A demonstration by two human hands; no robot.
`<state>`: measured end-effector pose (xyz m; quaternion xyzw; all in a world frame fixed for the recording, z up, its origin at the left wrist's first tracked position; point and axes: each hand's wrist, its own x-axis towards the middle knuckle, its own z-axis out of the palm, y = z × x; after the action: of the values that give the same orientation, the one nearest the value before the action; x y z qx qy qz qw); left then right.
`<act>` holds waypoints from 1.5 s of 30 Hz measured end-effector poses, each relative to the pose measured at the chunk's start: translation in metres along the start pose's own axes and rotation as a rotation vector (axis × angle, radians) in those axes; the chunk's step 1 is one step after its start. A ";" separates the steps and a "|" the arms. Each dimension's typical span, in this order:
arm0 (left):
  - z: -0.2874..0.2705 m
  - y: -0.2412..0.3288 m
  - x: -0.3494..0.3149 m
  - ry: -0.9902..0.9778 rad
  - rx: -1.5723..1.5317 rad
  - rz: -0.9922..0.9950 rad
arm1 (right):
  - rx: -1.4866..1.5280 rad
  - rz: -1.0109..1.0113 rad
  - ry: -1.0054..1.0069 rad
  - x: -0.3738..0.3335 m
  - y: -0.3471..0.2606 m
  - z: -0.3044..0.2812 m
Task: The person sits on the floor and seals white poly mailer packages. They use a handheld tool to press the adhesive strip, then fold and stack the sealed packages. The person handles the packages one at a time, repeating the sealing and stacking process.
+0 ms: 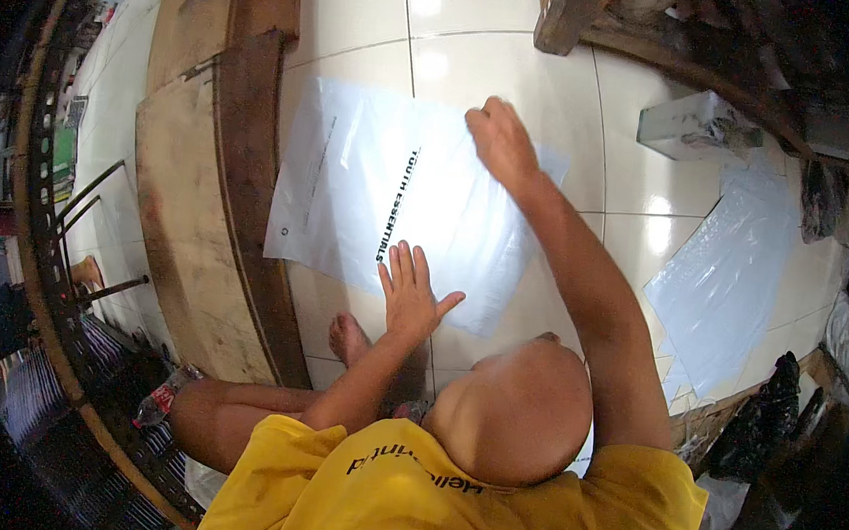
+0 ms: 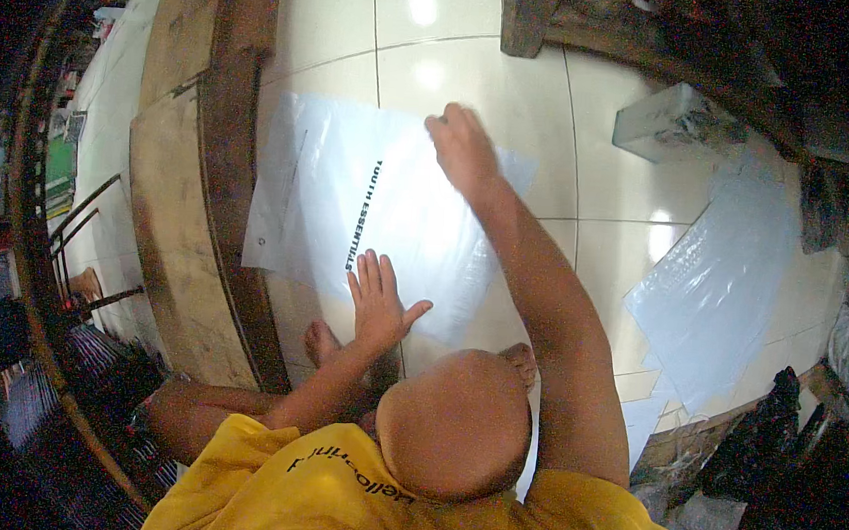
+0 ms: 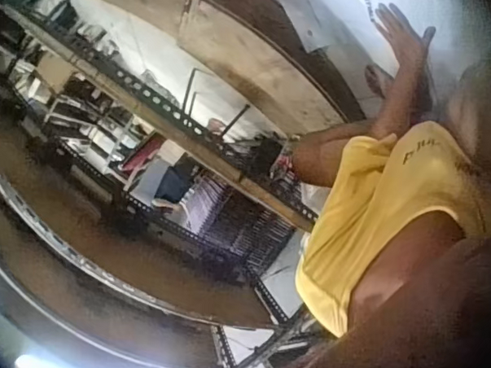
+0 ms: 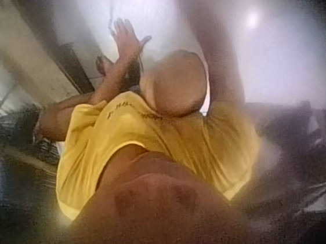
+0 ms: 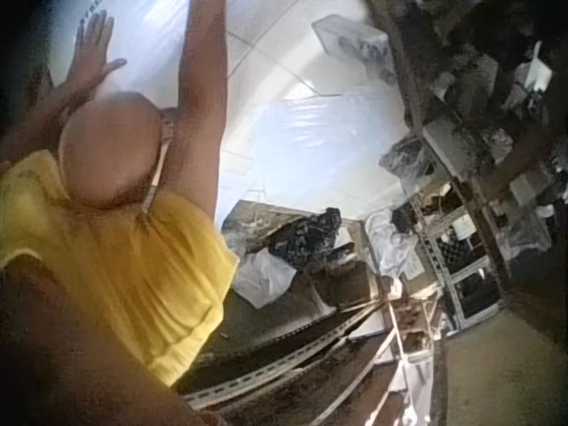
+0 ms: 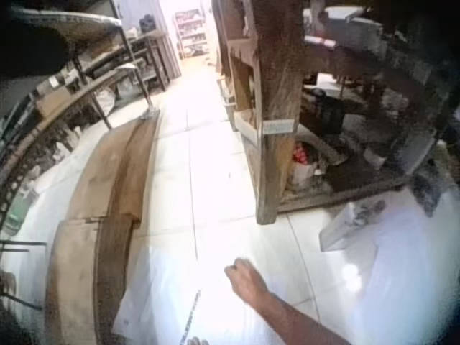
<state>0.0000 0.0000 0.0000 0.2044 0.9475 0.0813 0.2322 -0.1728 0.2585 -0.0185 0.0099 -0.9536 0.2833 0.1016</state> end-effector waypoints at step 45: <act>-0.074 -0.006 0.155 0.011 0.123 0.245 | 0.002 0.174 0.072 -0.016 -0.036 0.007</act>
<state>-0.1624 0.0557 0.0001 0.3321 0.9198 0.0522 0.2025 -0.1554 0.2240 -0.0079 -0.0832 -0.9463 0.2922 0.1108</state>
